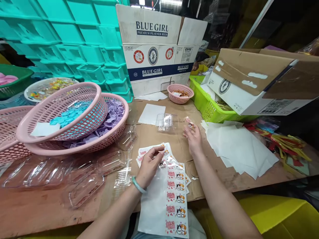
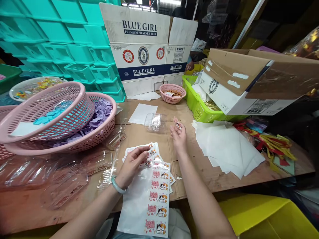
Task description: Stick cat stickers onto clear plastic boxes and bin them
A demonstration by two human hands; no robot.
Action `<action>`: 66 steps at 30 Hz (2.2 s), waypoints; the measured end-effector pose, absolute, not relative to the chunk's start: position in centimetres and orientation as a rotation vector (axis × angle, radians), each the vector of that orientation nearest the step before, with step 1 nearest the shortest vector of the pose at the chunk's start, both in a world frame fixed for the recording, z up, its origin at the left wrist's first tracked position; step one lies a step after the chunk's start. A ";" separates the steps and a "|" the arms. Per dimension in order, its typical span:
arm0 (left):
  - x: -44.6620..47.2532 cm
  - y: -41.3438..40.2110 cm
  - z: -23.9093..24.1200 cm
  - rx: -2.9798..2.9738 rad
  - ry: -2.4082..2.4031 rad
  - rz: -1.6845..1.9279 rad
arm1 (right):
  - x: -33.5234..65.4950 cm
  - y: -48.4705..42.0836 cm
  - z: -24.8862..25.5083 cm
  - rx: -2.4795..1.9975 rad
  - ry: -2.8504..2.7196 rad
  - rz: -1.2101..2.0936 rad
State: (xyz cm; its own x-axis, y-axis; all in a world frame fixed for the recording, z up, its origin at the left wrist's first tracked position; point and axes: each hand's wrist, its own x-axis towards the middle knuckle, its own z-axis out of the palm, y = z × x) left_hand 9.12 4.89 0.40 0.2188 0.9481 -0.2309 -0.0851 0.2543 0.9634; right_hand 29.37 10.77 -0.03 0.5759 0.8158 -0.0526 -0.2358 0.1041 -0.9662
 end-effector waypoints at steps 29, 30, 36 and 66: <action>9.7 7.5 1.9 0.809 0.973 1.305 | 18.4 4.2 2.9 -0.970 -0.582 0.959; 9.4 5.9 1.9 0.766 0.882 1.265 | 18.0 3.5 3.1 -0.971 -0.600 0.988; 4.6 1.8 1.3 0.610 0.908 1.151 | 19.8 1.6 3.0 -1.141 -0.678 0.918; 0.2 0.7 -1.0 0.721 0.839 0.758 | 20.2 -0.8 4.4 -1.468 -1.360 1.301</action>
